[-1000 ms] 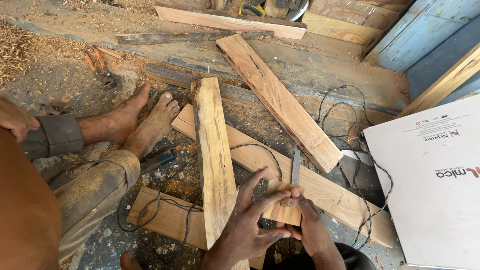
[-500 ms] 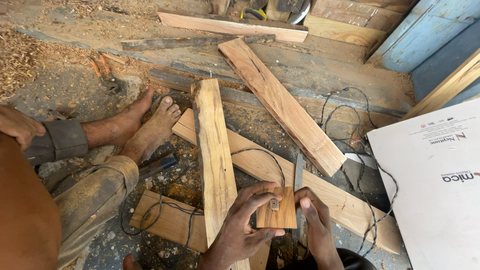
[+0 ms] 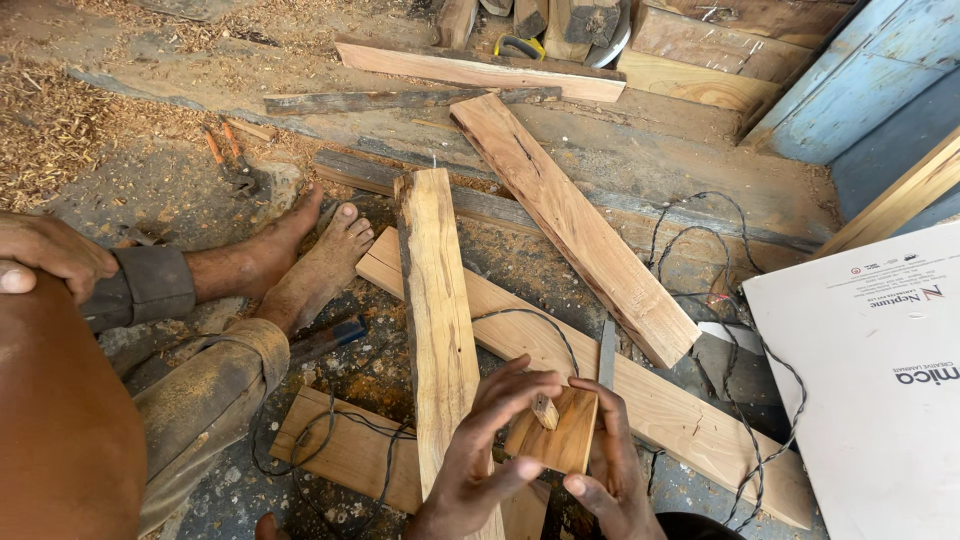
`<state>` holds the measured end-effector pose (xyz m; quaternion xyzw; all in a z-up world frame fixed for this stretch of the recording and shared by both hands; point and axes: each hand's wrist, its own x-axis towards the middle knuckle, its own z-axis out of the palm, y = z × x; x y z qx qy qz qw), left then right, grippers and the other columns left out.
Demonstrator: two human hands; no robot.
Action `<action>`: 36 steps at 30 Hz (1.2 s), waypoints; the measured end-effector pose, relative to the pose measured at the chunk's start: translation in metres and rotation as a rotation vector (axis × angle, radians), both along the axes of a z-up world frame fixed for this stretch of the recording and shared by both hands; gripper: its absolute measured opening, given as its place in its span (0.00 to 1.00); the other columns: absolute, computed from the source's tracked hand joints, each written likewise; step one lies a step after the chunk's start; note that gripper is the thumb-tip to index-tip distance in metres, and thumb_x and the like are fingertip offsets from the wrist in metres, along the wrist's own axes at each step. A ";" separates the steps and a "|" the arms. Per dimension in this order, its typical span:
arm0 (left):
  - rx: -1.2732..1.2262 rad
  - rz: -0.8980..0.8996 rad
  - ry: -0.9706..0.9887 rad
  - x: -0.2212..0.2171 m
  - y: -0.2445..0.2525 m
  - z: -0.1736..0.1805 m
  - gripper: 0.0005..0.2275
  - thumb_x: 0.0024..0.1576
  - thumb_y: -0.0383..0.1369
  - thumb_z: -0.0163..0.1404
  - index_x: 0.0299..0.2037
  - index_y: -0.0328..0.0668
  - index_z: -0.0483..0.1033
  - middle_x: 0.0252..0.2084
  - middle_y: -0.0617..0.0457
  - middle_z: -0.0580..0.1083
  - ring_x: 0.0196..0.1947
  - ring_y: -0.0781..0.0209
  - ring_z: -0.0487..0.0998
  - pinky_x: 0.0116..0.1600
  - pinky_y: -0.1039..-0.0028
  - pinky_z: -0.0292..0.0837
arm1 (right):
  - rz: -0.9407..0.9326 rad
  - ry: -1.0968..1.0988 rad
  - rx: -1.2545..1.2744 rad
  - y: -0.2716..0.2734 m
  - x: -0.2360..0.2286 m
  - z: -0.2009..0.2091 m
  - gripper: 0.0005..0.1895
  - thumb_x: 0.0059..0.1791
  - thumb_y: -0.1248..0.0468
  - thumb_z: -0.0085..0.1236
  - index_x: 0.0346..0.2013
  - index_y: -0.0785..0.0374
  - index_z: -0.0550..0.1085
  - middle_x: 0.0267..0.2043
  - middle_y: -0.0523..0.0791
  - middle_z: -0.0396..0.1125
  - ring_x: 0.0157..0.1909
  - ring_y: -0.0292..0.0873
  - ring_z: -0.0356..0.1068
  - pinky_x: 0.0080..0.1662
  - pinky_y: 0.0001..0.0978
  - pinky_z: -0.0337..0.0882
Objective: The person sits on the floor and assembles a small wooden structure by fitting a small block into a larger plank. The person repeatedly picks up the block, aligns it with the plank, and tests the fit of the joint.
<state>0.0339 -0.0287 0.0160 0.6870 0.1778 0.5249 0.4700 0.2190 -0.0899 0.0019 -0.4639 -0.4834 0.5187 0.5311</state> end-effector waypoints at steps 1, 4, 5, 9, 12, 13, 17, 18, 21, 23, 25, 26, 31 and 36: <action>-0.102 -0.017 -0.059 0.000 -0.001 0.001 0.27 0.65 0.46 0.43 0.65 0.29 0.66 0.60 0.36 0.72 0.65 0.45 0.70 0.71 0.49 0.58 | -0.009 0.027 0.012 -0.002 -0.003 -0.006 0.54 0.44 0.44 0.67 0.73 0.65 0.49 0.69 0.62 0.54 0.72 0.65 0.58 0.69 0.63 0.60; -0.289 0.001 -0.174 0.000 -0.004 0.001 0.28 0.66 0.51 0.40 0.63 0.30 0.68 0.50 0.39 0.77 0.52 0.50 0.78 0.63 0.53 0.73 | 0.004 -0.103 -0.018 -0.004 -0.021 -0.027 0.55 0.40 0.46 0.72 0.70 0.64 0.50 0.66 0.58 0.56 0.69 0.62 0.62 0.66 0.58 0.67; -0.269 0.048 -0.175 -0.002 -0.004 0.000 0.27 0.67 0.51 0.39 0.59 0.30 0.72 0.47 0.40 0.78 0.49 0.50 0.80 0.63 0.53 0.72 | -0.003 -0.151 0.006 -0.003 -0.025 -0.033 0.56 0.40 0.47 0.72 0.70 0.65 0.50 0.67 0.58 0.56 0.70 0.61 0.62 0.67 0.58 0.66; -0.174 0.235 -0.215 -0.006 -0.003 -0.013 0.25 0.72 0.48 0.37 0.44 0.32 0.80 0.37 0.44 0.80 0.45 0.51 0.80 0.64 0.52 0.74 | -0.027 -0.184 0.110 -0.001 -0.041 -0.049 0.55 0.40 0.48 0.74 0.69 0.68 0.51 0.72 0.61 0.50 0.74 0.62 0.56 0.67 0.59 0.65; -0.200 0.255 -0.266 -0.004 -0.001 -0.021 0.24 0.71 0.47 0.38 0.36 0.32 0.78 0.31 0.45 0.79 0.37 0.54 0.81 0.61 0.52 0.76 | -0.031 -0.216 0.195 0.001 -0.045 -0.053 0.55 0.42 0.48 0.74 0.68 0.69 0.50 0.73 0.65 0.48 0.75 0.64 0.54 0.68 0.60 0.64; -0.203 0.289 -0.262 -0.002 0.000 -0.022 0.25 0.71 0.47 0.38 0.34 0.33 0.78 0.29 0.46 0.78 0.35 0.54 0.80 0.60 0.53 0.76 | -0.031 -0.245 0.224 0.002 -0.045 -0.055 0.55 0.42 0.47 0.74 0.67 0.70 0.49 0.73 0.66 0.48 0.75 0.64 0.54 0.68 0.60 0.64; -0.245 0.367 -0.223 0.000 -0.002 -0.027 0.27 0.71 0.47 0.37 0.29 0.35 0.78 0.24 0.49 0.76 0.30 0.57 0.78 0.58 0.54 0.76 | -0.099 -0.348 0.147 -0.002 -0.048 -0.062 0.57 0.40 0.44 0.72 0.67 0.70 0.49 0.69 0.65 0.55 0.69 0.62 0.64 0.64 0.57 0.71; -0.258 0.377 -0.207 -0.001 -0.002 -0.027 0.27 0.71 0.47 0.36 0.28 0.35 0.77 0.24 0.49 0.75 0.29 0.58 0.77 0.57 0.54 0.76 | -0.101 -0.344 0.139 -0.003 -0.049 -0.064 0.57 0.40 0.44 0.71 0.67 0.70 0.49 0.69 0.65 0.55 0.68 0.62 0.65 0.64 0.56 0.71; -0.276 0.400 -0.176 -0.002 -0.004 -0.027 0.27 0.71 0.47 0.36 0.27 0.36 0.76 0.23 0.50 0.75 0.28 0.59 0.77 0.57 0.55 0.76 | -0.119 -0.312 0.146 -0.005 -0.051 -0.071 0.56 0.40 0.44 0.70 0.68 0.70 0.49 0.68 0.65 0.56 0.67 0.62 0.66 0.63 0.56 0.72; -0.299 0.405 -0.177 -0.002 -0.005 -0.027 0.26 0.71 0.47 0.37 0.27 0.36 0.76 0.23 0.50 0.74 0.27 0.60 0.77 0.57 0.56 0.77 | -0.130 -0.277 0.146 -0.006 -0.052 -0.075 0.57 0.40 0.45 0.71 0.68 0.70 0.49 0.67 0.65 0.56 0.67 0.61 0.66 0.63 0.55 0.72; -0.303 0.405 -0.172 -0.002 -0.004 -0.026 0.26 0.71 0.47 0.37 0.27 0.36 0.75 0.22 0.50 0.74 0.27 0.60 0.77 0.57 0.56 0.77 | -0.138 -0.232 0.130 -0.007 -0.054 -0.079 0.58 0.40 0.45 0.72 0.69 0.70 0.48 0.66 0.65 0.57 0.66 0.61 0.66 0.63 0.56 0.72; -0.294 0.403 -0.168 -0.002 -0.004 -0.026 0.26 0.71 0.47 0.37 0.27 0.36 0.75 0.22 0.50 0.74 0.27 0.60 0.76 0.57 0.56 0.77 | -0.149 -0.218 0.120 -0.007 -0.055 -0.080 0.58 0.39 0.46 0.72 0.69 0.70 0.48 0.65 0.65 0.58 0.66 0.61 0.67 0.62 0.56 0.72; -0.329 0.351 -0.155 -0.004 -0.002 -0.027 0.27 0.71 0.48 0.37 0.27 0.35 0.75 0.22 0.49 0.75 0.30 0.59 0.78 0.60 0.54 0.77 | -0.140 -0.195 0.162 -0.005 -0.052 -0.084 0.58 0.39 0.45 0.73 0.68 0.70 0.48 0.68 0.65 0.56 0.68 0.61 0.65 0.64 0.57 0.69; -0.370 0.288 -0.256 -0.003 0.001 -0.025 0.28 0.70 0.49 0.36 0.29 0.34 0.78 0.25 0.48 0.78 0.38 0.53 0.84 0.63 0.52 0.77 | -0.070 -0.235 0.135 -0.001 -0.045 -0.086 0.61 0.39 0.44 0.72 0.70 0.70 0.45 0.69 0.65 0.52 0.71 0.62 0.60 0.68 0.59 0.64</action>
